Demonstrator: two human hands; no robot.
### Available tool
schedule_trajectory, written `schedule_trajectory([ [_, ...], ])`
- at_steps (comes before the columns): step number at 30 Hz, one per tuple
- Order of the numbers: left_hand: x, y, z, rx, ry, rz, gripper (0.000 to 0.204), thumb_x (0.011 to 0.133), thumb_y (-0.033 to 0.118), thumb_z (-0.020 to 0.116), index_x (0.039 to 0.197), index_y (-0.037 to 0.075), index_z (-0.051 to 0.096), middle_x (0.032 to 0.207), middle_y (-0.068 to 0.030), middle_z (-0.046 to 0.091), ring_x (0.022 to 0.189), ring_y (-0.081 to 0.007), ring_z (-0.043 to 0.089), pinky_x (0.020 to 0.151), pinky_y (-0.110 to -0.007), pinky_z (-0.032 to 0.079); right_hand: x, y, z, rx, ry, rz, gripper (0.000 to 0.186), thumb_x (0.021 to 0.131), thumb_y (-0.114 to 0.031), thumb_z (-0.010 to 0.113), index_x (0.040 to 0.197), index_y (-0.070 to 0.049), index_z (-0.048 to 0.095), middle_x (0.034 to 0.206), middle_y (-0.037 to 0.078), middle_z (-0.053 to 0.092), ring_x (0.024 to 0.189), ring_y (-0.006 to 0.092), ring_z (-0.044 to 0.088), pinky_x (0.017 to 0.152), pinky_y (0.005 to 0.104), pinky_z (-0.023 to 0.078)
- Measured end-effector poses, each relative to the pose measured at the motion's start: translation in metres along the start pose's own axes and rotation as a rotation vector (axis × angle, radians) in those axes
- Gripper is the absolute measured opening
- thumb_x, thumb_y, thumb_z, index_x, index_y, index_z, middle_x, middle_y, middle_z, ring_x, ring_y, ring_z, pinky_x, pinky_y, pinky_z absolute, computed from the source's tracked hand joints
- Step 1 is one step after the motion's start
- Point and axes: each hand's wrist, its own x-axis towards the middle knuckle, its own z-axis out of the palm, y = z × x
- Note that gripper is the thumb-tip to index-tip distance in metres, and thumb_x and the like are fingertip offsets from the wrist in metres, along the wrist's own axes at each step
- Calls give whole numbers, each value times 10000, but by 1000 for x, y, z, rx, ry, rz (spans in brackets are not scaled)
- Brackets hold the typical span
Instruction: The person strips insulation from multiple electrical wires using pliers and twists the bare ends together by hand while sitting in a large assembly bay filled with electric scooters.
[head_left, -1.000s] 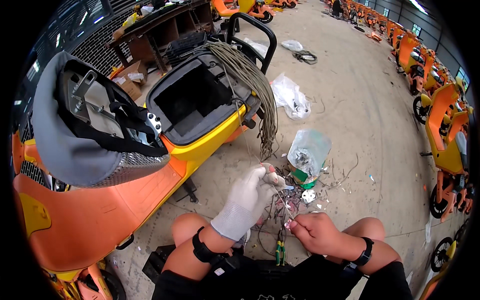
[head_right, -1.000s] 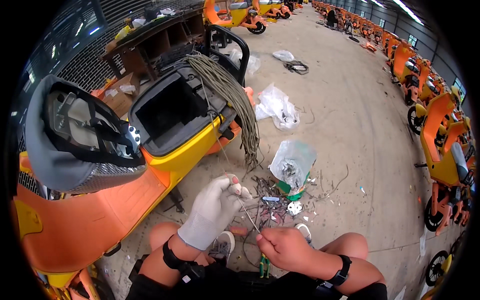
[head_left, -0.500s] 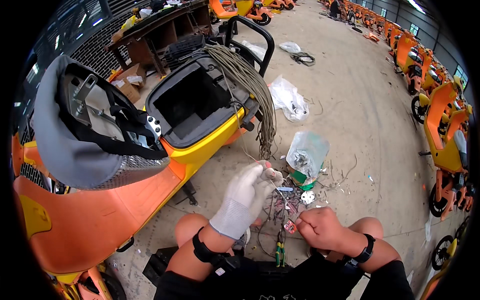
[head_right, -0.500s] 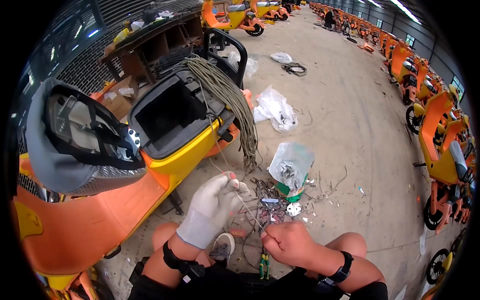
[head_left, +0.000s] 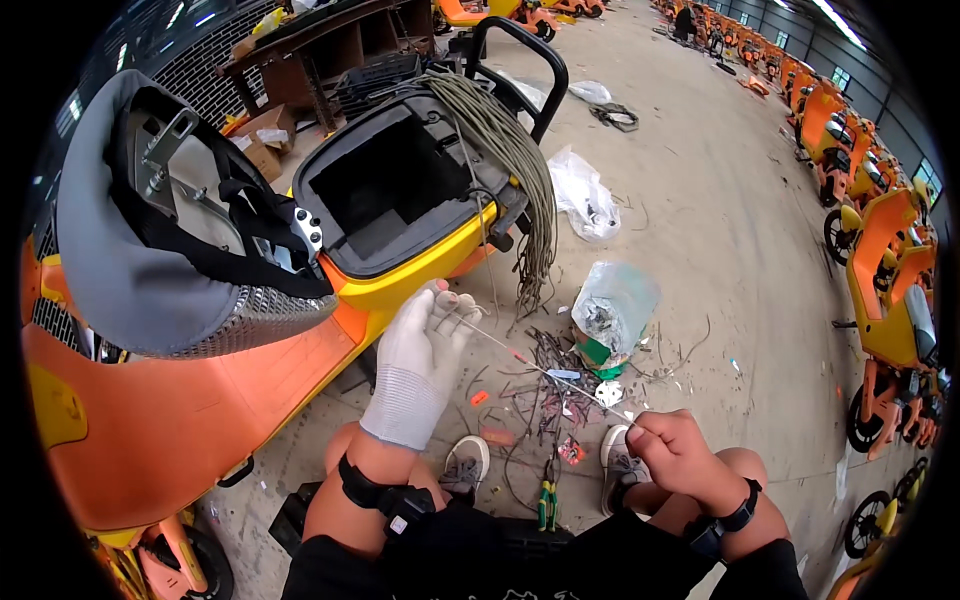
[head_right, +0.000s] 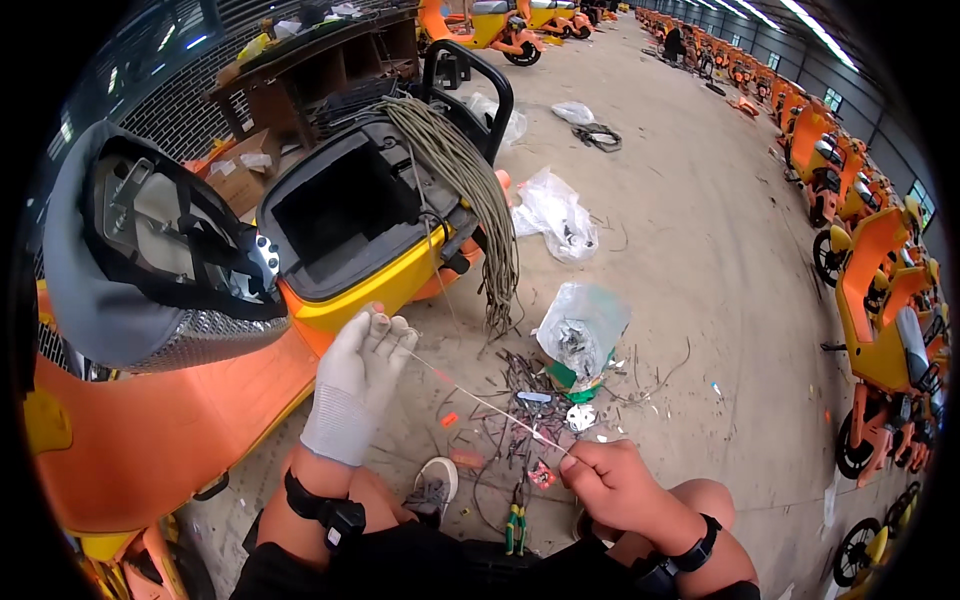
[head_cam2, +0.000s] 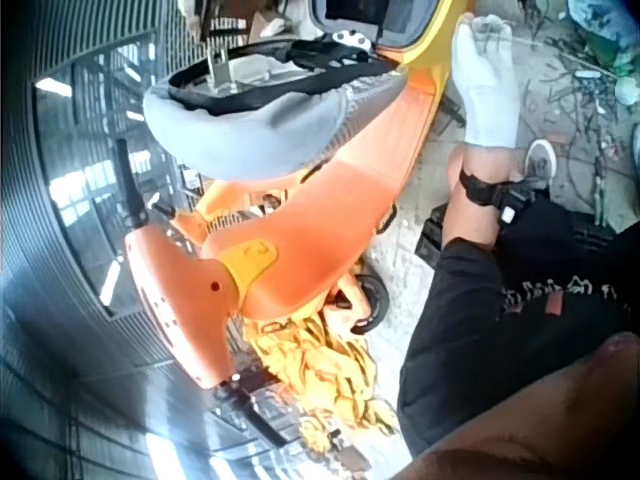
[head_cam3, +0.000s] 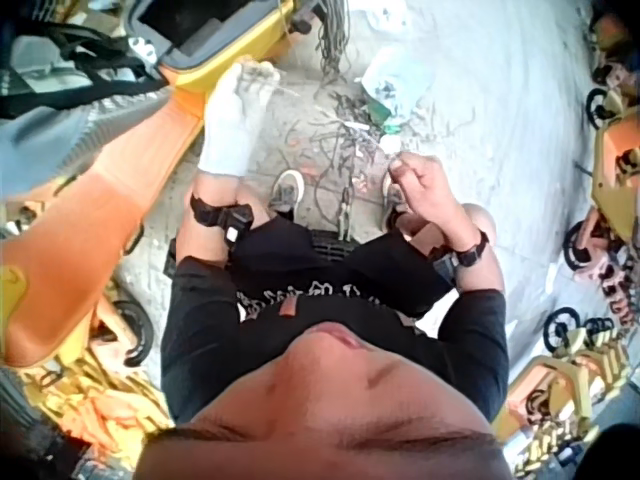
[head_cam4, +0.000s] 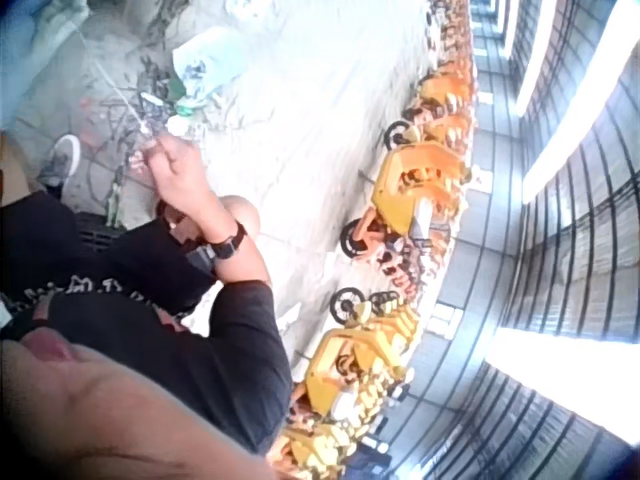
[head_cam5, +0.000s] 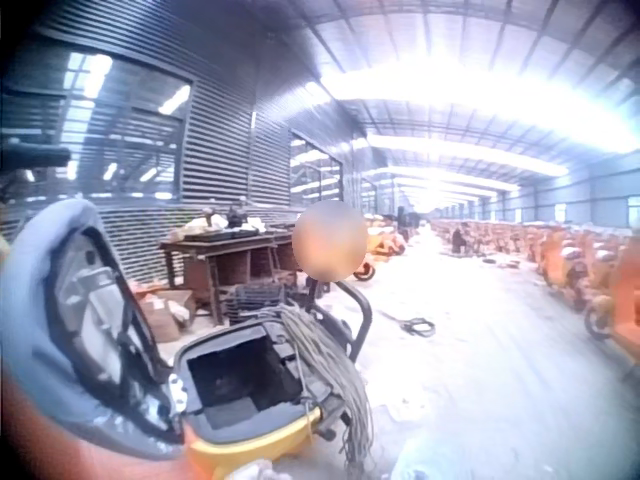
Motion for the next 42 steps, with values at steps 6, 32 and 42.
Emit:
schedule_trajectory([
  [6,-1,8,-9,84,23,70,209,1023,166,466,1140,16,552,977,-78,599,975,-248,609,941,-414,491,0,8,-21,82,93,1,281,972,-143,552,739,7,602,595,56,549,537,109,464,513,303,401],
  [32,-60,-40,34,1533,-844,98,190,969,176,497,991,26,611,868,-167,650,871,-350,653,779,-424,511,12,3,-20,106,-209,111,220,1008,-218,580,979,-26,683,745,34,664,666,80,561,618,281,474],
  [42,-56,-27,28,1504,-829,-286,263,936,243,528,1017,21,642,836,-100,643,783,-214,630,771,-331,504,8,10,-45,488,57,182,187,989,-172,582,936,-26,685,826,-31,671,682,36,474,623,222,414],
])
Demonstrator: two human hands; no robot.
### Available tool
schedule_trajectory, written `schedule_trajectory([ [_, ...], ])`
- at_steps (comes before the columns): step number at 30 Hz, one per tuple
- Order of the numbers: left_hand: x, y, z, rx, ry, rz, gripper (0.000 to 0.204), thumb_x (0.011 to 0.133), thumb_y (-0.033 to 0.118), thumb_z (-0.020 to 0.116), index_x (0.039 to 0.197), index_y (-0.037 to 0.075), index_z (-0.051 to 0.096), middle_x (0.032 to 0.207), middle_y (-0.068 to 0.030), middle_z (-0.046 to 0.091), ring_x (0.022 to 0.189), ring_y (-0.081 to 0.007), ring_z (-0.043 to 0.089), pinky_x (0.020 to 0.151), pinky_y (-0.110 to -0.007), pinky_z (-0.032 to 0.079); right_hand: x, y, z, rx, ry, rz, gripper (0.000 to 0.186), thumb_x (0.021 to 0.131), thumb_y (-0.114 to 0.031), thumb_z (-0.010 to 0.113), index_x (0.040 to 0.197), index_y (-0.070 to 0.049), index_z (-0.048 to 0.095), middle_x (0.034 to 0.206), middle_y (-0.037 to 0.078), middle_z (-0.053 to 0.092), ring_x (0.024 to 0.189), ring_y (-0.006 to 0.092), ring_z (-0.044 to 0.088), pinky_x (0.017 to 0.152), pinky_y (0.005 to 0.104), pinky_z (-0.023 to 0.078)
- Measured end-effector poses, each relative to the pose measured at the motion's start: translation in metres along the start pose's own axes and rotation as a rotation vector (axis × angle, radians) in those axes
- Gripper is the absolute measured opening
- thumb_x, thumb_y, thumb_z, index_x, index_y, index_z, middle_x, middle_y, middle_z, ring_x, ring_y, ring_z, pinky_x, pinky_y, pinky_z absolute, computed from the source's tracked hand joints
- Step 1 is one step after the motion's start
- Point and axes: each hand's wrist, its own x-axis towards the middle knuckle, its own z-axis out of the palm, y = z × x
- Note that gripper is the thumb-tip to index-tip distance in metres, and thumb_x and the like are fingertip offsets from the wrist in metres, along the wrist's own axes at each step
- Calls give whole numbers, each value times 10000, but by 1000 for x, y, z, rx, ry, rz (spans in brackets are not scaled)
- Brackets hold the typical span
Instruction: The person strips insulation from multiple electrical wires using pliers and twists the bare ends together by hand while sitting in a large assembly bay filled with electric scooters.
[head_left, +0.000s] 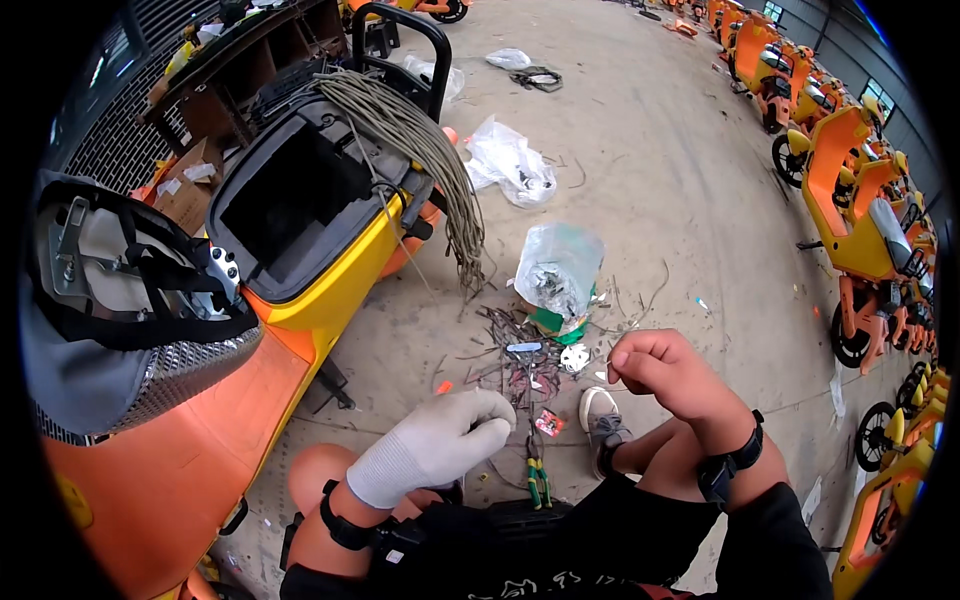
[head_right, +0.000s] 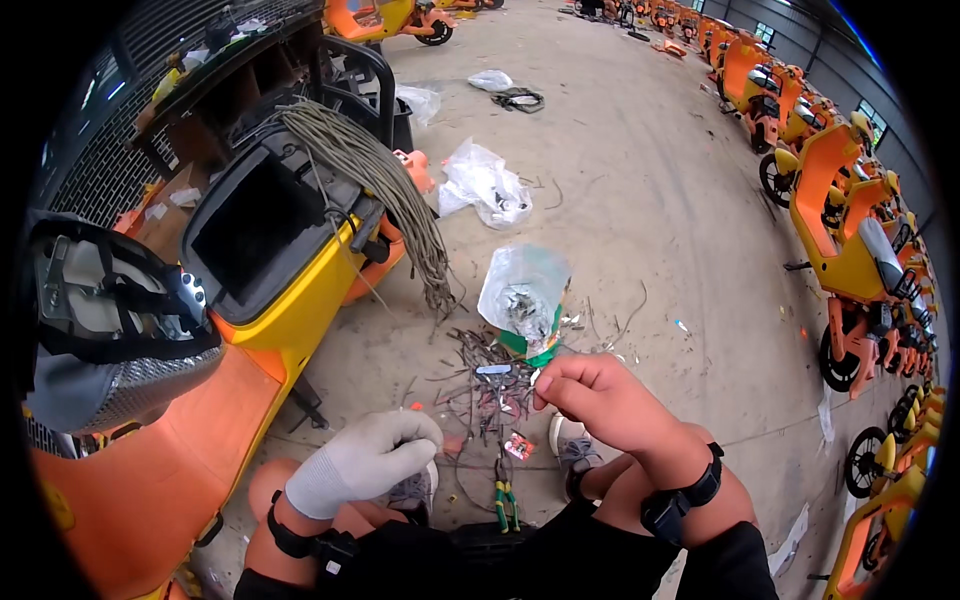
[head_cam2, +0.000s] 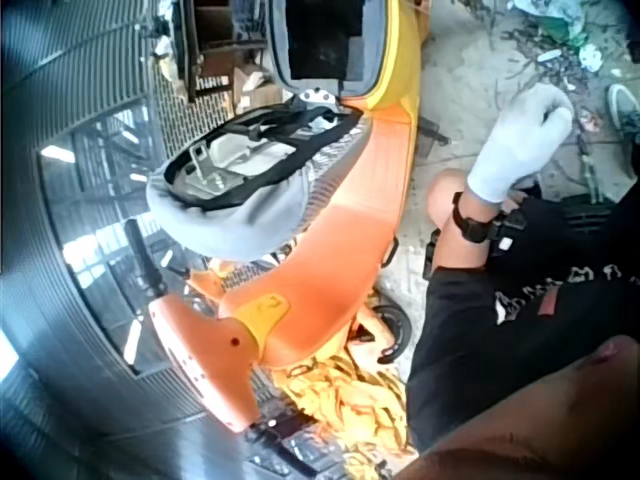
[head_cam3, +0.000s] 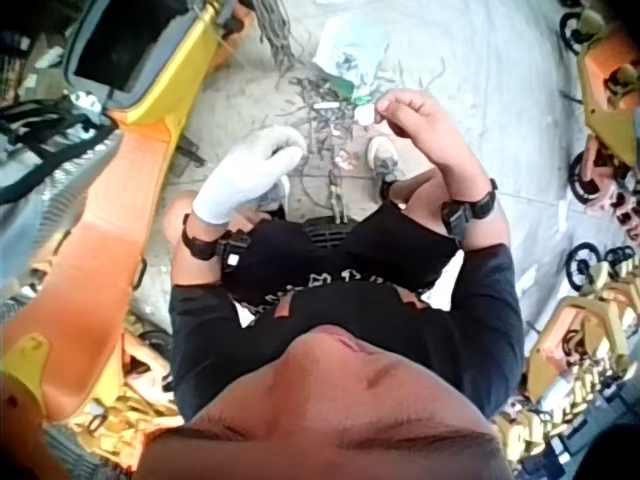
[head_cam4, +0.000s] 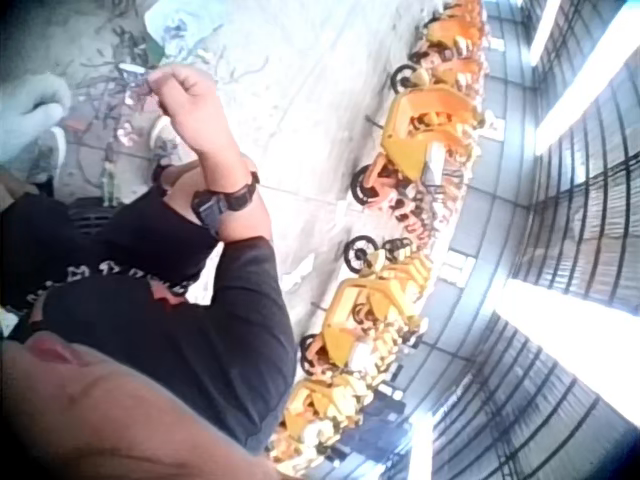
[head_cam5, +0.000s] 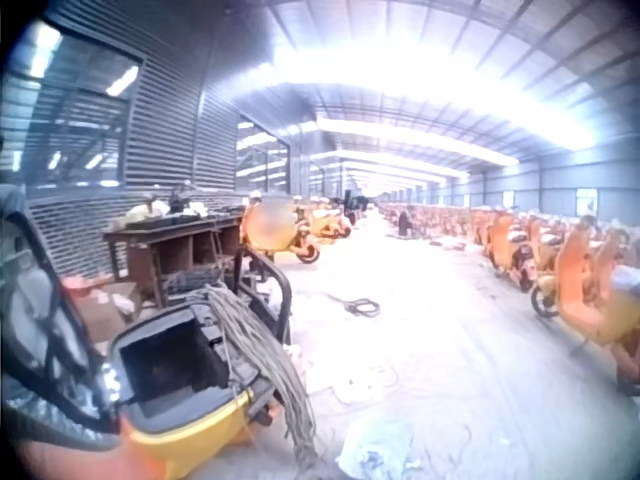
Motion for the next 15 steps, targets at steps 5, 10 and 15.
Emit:
schedule_trajectory([
  [5,-3,-4,2,19,11,0,239,911,238,534,994,40,641,813,-91,634,757,-224,629,750,-346,504,-4,-3,0,38,17,23,238,978,-183,591,805,-34,659,723,-49,587,636,33,439,583,229,373],
  [10,0,5,11,192,156,73,195,865,196,534,915,34,629,781,-126,622,709,-274,620,719,-370,504,-8,-4,5,66,-30,13,278,971,-172,591,729,-35,600,655,-59,502,603,31,392,546,234,328],
  [15,0,6,17,131,273,103,164,841,154,544,883,23,633,760,-133,617,685,-266,608,695,-361,501,-21,-3,8,93,-12,12,263,954,-123,570,708,-29,586,644,-60,499,601,31,388,543,236,331],
])
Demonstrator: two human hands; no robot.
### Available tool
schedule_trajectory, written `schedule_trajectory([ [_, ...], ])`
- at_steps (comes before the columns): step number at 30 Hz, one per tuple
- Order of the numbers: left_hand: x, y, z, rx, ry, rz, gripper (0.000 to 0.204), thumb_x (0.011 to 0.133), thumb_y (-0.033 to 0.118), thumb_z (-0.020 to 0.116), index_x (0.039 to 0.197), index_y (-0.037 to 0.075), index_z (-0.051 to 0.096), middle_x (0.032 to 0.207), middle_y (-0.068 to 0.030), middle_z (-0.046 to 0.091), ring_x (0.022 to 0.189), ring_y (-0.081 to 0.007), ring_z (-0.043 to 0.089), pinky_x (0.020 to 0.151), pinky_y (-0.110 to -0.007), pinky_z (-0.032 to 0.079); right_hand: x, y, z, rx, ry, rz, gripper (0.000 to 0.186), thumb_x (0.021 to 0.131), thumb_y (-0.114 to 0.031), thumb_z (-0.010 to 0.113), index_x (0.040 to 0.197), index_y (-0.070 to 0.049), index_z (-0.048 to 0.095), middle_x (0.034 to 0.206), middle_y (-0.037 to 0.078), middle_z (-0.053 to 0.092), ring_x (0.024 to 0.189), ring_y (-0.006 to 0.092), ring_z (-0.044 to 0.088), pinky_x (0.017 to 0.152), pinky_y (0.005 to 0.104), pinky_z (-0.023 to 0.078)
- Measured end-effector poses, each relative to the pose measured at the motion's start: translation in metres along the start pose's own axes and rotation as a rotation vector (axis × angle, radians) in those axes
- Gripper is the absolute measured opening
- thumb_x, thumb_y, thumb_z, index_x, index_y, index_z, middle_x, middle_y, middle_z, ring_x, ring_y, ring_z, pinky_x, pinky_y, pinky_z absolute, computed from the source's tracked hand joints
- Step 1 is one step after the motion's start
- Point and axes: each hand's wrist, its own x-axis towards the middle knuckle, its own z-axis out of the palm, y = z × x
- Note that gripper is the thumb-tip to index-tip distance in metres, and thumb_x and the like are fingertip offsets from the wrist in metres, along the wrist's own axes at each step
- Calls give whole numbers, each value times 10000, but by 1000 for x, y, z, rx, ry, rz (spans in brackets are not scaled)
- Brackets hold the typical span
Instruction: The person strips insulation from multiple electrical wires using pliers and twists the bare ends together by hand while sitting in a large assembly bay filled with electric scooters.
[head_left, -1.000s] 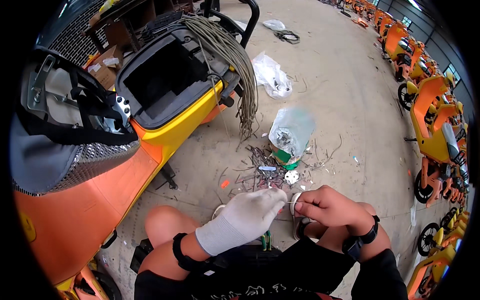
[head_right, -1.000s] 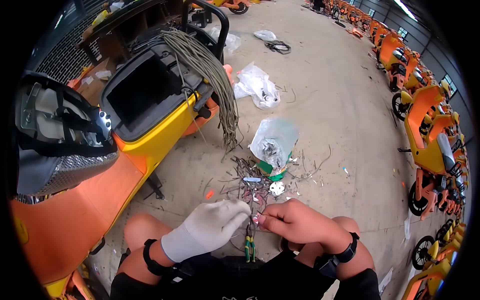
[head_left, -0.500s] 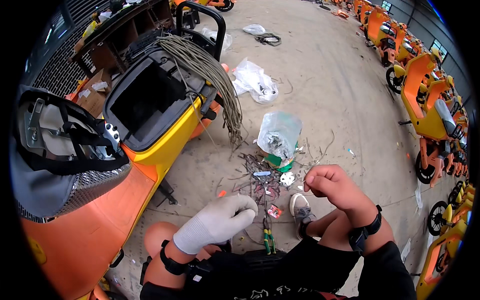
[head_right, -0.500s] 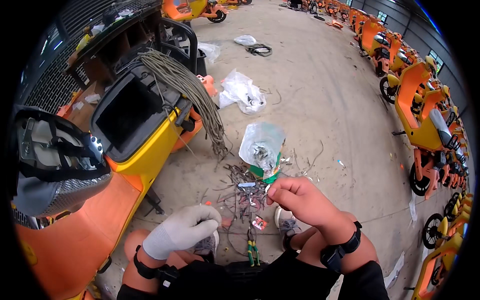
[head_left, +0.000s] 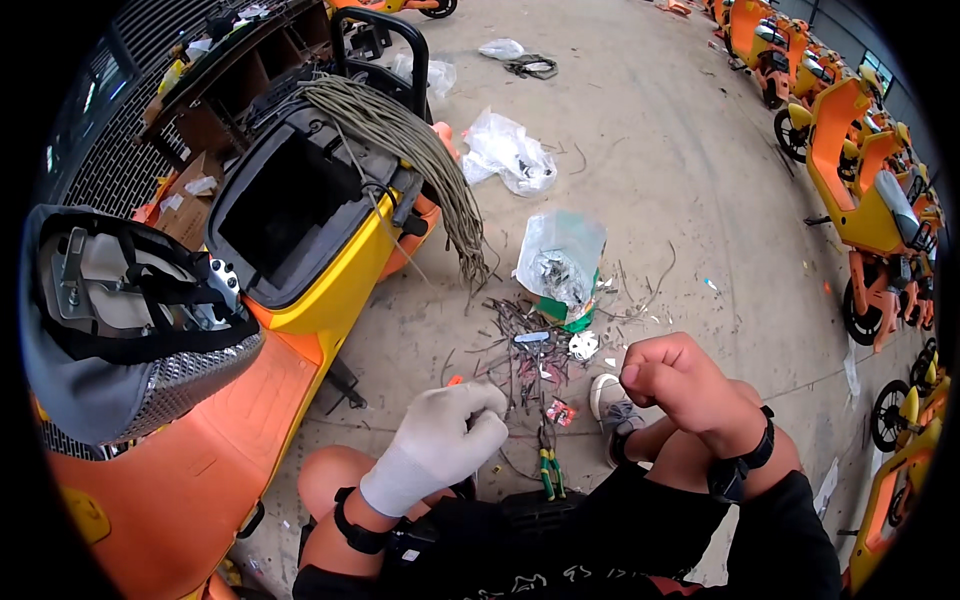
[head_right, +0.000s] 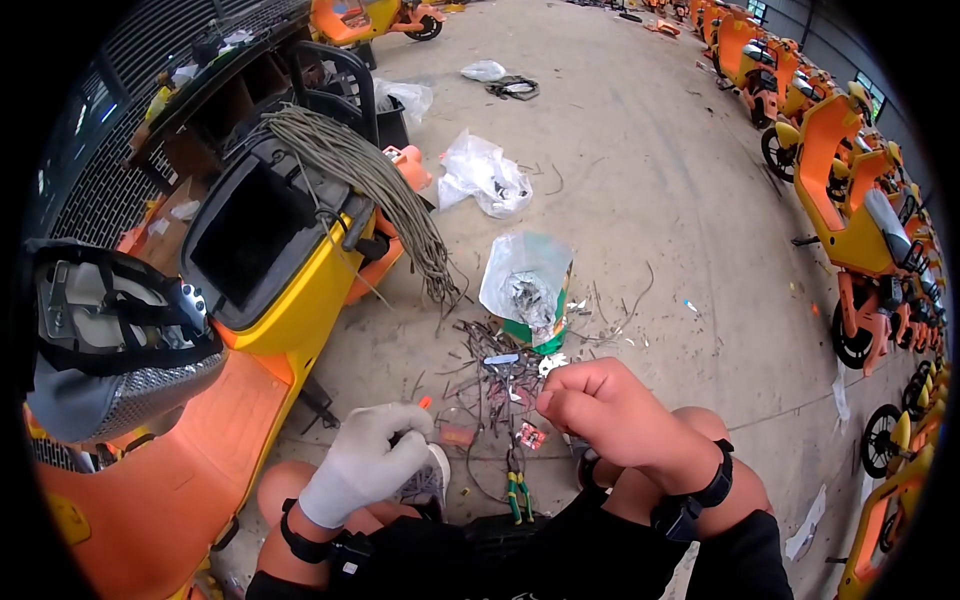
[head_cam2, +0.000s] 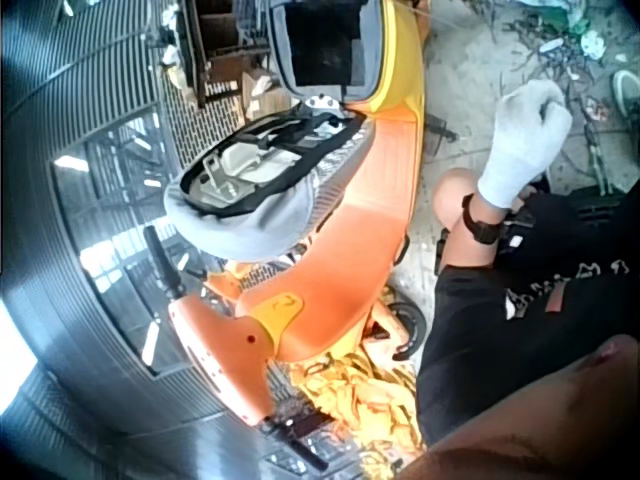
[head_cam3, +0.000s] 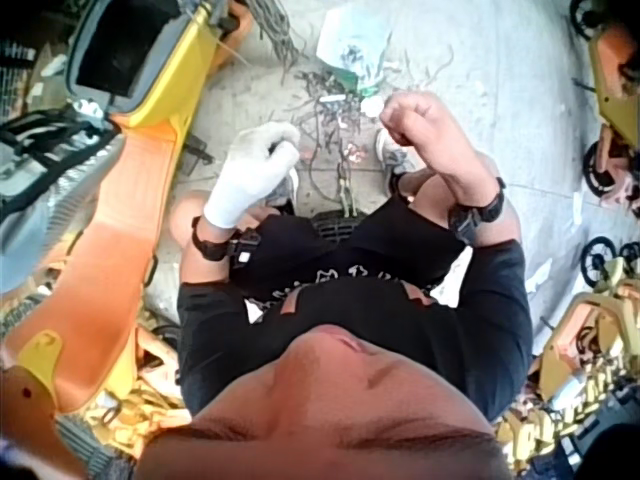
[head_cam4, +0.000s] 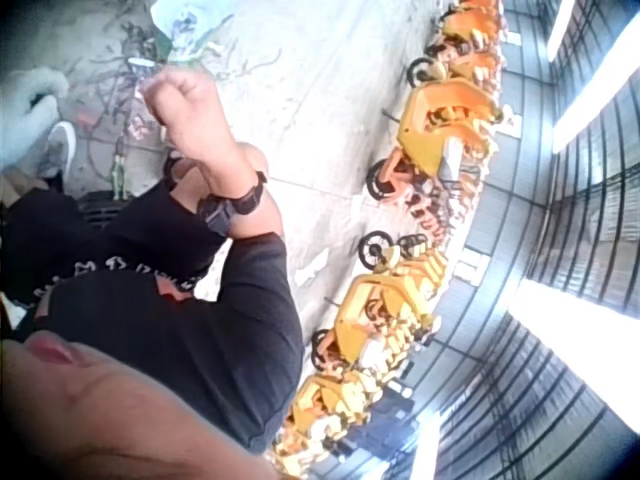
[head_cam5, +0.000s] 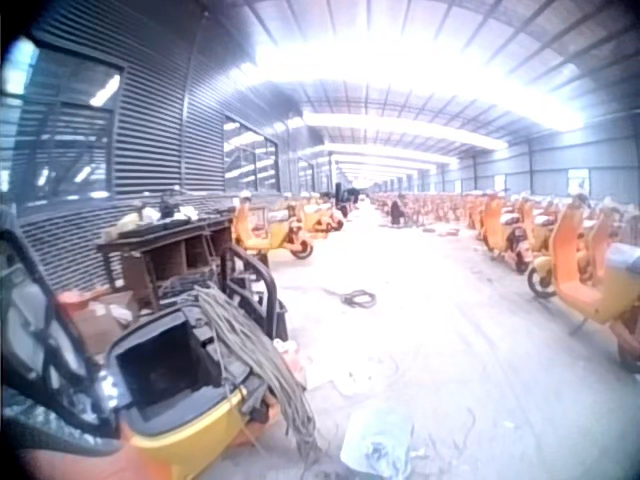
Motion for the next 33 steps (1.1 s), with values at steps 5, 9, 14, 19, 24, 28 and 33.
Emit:
schedule_trajectory([
  [5,-5,3,-2,-73,47,-86,146,829,131,558,863,18,644,688,-107,582,627,-182,582,637,-325,487,-7,1,3,81,10,0,258,944,-100,558,698,-25,584,637,-55,499,593,33,390,531,241,333],
  [9,-7,-2,-1,-39,98,-88,142,821,127,573,863,22,658,640,-107,565,592,-176,575,607,-324,481,-11,3,2,81,23,-26,258,940,-96,557,693,-21,584,632,-47,506,586,37,394,524,244,337],
  [14,-6,4,1,98,219,-16,123,810,117,589,844,22,660,673,-144,603,617,-261,621,620,-350,498,-20,3,-5,100,59,-63,239,933,-93,555,710,-12,587,623,-32,517,579,47,399,520,251,343],
  [19,-9,-3,-5,127,259,17,125,802,112,593,851,22,665,708,-160,623,640,-293,637,636,-352,509,-25,1,-9,233,106,-111,222,925,-95,560,720,-10,568,612,-8,500,565,72,405,510,260,329],
  [24,-9,-24,-18,164,338,-43,135,810,109,582,860,14,665,727,-161,630,633,-292,625,638,-353,506,-19,3,-25,397,181,-287,301,946,-141,533,670,-86,427,563,-39,311,498,84,264,461,274,216],
  [28,-11,-52,-36,55,439,-157,153,850,101,556,905,2,659,776,-150,636,686,-228,624,684,-333,499,-13,0,-47,330,325,-253,260,926,-102,512,679,-80,434,577,-38,331,492,82,265,454,272,231],
  [33,-19,-72,-34,2,437,-210,118,924,66,536,963,-11,617,780,-35,579,653,-88,588,596,-243,474,-2,2,-42,187,394,-155,253,934,-112,512,690,-58,471,605,-29,411,519,69,309,464,269,258],
])
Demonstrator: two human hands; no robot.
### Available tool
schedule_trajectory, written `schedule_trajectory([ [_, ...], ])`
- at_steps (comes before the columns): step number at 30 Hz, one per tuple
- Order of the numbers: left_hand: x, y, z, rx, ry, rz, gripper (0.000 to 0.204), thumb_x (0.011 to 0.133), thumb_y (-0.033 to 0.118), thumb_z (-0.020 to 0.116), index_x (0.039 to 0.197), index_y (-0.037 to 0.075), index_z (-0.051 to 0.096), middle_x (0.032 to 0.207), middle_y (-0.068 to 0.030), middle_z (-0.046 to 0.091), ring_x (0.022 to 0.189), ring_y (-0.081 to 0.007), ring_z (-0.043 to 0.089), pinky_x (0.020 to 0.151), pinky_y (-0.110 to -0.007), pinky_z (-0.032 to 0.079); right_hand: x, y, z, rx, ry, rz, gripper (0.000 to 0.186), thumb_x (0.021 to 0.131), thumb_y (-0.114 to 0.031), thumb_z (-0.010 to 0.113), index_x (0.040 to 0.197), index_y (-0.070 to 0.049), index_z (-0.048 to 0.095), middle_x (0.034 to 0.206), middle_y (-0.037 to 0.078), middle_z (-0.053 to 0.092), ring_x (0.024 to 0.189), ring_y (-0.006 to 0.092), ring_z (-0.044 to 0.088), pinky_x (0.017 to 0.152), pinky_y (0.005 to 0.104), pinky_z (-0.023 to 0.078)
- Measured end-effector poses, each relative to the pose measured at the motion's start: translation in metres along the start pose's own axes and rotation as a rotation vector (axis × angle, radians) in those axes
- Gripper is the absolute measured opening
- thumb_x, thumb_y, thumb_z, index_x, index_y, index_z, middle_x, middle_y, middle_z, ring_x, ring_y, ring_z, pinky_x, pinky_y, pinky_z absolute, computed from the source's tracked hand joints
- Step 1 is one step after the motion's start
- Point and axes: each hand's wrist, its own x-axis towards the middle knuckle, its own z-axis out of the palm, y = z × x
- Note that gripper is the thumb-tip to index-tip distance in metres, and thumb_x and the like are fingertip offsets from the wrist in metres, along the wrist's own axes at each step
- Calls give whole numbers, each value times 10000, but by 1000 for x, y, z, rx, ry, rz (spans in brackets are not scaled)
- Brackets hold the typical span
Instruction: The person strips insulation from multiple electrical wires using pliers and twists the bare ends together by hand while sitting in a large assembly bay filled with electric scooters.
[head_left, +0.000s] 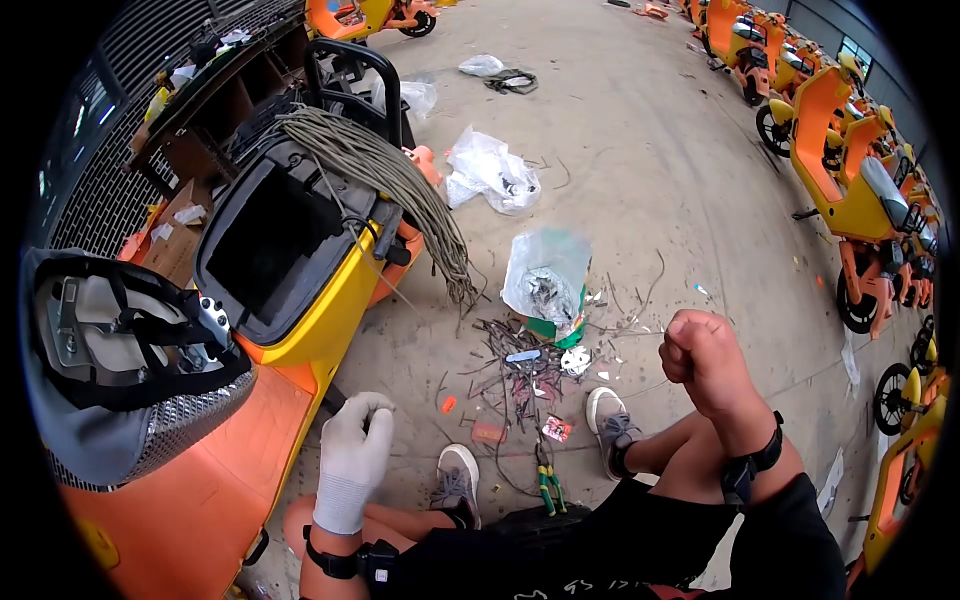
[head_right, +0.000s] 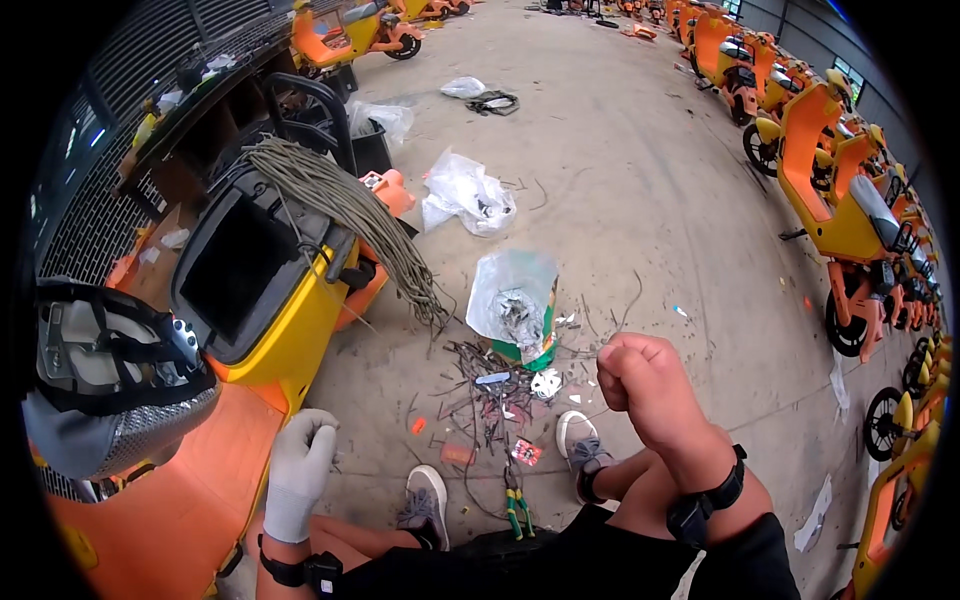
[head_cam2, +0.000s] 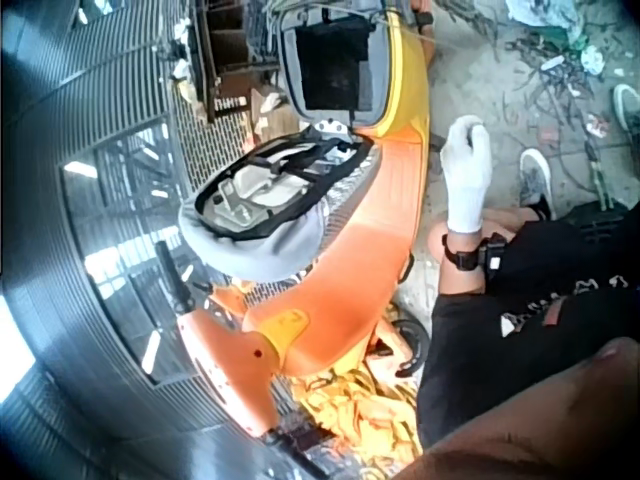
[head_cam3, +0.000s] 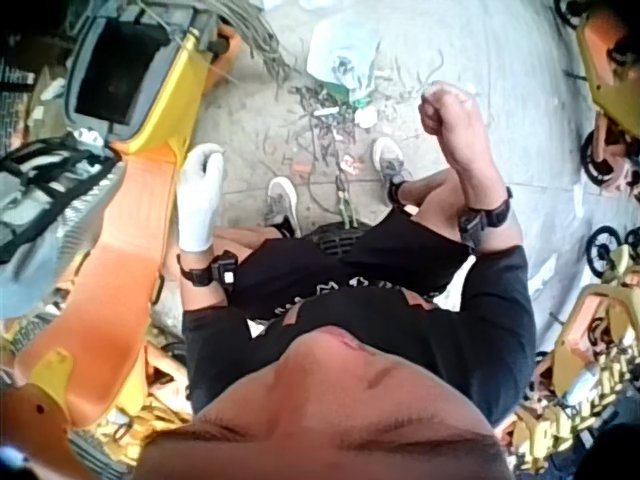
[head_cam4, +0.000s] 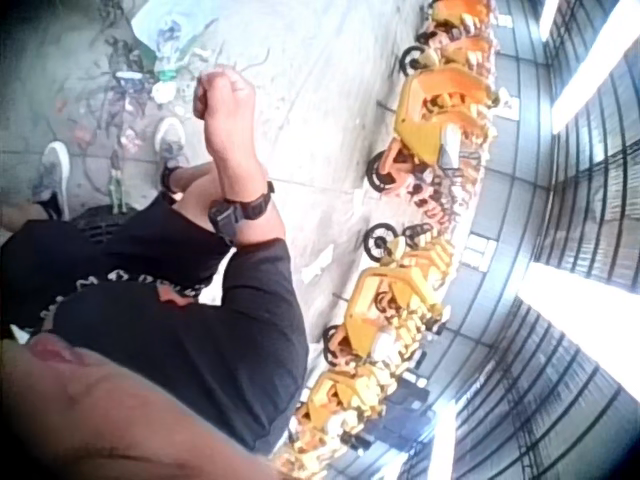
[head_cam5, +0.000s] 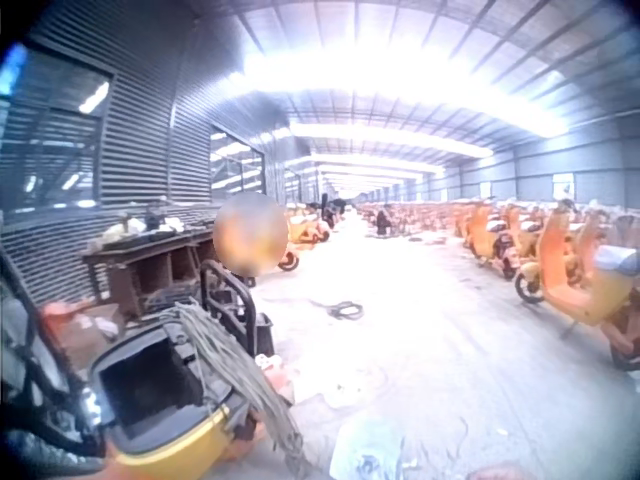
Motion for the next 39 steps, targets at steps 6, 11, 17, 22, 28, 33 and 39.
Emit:
schedule_trajectory([
  [6,0,18,6,52,-11,123,195,924,46,545,1073,-27,649,917,-127,687,785,-192,676,748,-299,528,7,4,13,-206,20,32,252,944,-140,531,707,-56,519,611,-34,436,530,63,356,479,253,278],
  [11,26,15,4,43,-44,200,369,915,104,497,1265,59,606,1140,-184,675,1026,-319,665,907,-383,507,11,11,20,-297,-5,30,241,953,-155,541,739,-47,554,594,-35,448,519,56,358,479,244,282],
  [17,50,11,-7,-26,79,50,550,880,67,464,1428,18,458,1307,-217,600,1288,-290,539,1071,-371,409,24,21,47,-395,-61,22,267,978,-182,535,743,-57,556,572,-35,438,498,65,363,472,250,290],
  [22,58,13,6,-119,134,217,399,938,69,438,1303,-35,562,1282,-204,628,1184,-283,611,1026,-360,453,36,47,61,-502,-124,24,281,989,-228,550,781,-48,609,594,-46,459,536,59,386,504,252,320],
  [28,63,51,11,-635,60,25,407,900,-39,436,1283,-50,575,1250,-206,651,1143,-255,649,967,-326,502,53,69,70,-642,-127,-29,293,977,-268,572,842,-27,669,643,-36,517,612,74,456,569,280,388],
  [33,67,52,32,-800,45,82,604,821,-78,470,1419,-5,433,1281,-191,596,1134,-284,630,757,-333,597,42,61,83,-432,-92,78,240,980,-211,546,795,-64,580,587,-50,405,498,68,334,459,255,267],
  [39,35,46,54,-605,100,312,534,870,-6,576,1384,24,436,1307,-200,557,1134,-236,593,917,-331,530,6,33,103,-108,-154,147,257,1024,-256,460,901,-49,550,623,-50,345,532,83,320,501,257,290],
])
